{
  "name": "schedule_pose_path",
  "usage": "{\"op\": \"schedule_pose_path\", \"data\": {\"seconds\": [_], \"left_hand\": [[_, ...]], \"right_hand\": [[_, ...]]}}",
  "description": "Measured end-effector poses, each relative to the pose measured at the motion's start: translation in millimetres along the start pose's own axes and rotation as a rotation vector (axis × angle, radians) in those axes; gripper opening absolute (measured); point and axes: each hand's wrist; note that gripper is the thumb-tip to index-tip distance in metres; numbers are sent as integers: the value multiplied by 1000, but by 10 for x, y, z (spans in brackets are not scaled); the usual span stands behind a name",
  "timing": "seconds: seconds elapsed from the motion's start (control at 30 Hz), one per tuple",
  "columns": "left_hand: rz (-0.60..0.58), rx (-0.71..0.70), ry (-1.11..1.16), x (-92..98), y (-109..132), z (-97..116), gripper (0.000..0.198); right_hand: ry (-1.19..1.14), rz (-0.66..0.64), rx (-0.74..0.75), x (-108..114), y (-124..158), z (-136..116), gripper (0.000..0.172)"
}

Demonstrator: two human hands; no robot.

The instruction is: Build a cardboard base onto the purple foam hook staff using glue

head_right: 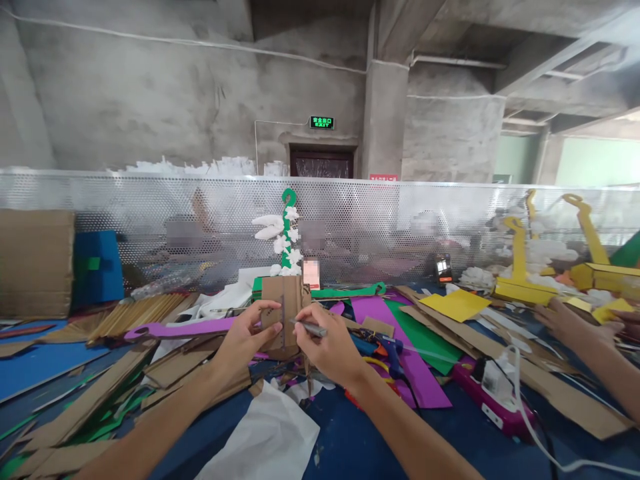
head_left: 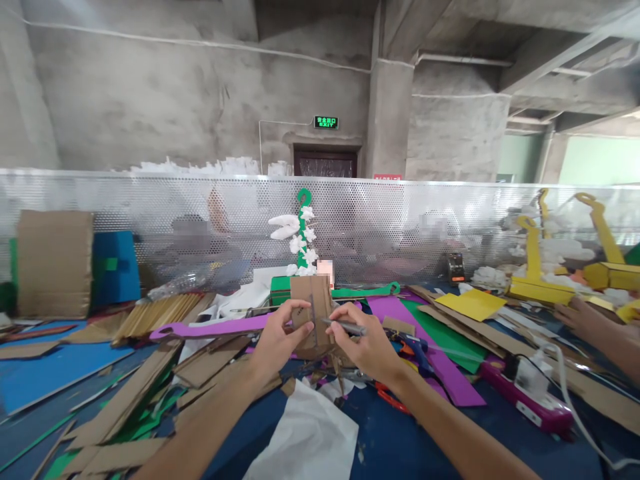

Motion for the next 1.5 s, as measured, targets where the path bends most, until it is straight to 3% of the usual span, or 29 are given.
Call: {"op": "schedule_pose_path", "data": {"seconds": [0.17,0.67,0.9,0.97,1.17,1.3,1.4,1.5], "left_hand": [[-6,-1,-7,-3,10,21,41],[41,-4,-72,25,-4,16,38],[114,-15,-81,142,-53,-93,38],[110,-2,-41,181,-68,-127,40],[31,-16,59,163,-55,-129,41],[-92,-16,66,43,-14,-103,41],[-160,-10,50,-3,3,-97,41],[-220,9,123,53,-4,-72,47]], "right_hand": [[117,-39,14,-11,-6,14,11],[149,-77,57,-29,-3,-45,11],[19,-221,29,-57,58,-100,19],[-59,-182,-1,-42,63,-102,20],[-217,174,-63,4,-16,68,34],[-352,99,-166,-24,-83,228,44],[-437,48,-183,-50,-114,280,37],[-487,81,-196,-50,-128,288,32]]}}
Point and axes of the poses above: each hand's wrist, its own y-axis away from the middle knuckle, its own x-axis out of the back of the hand, z = x × y, and after that the axes turned 8 degrees about -z, right-handed
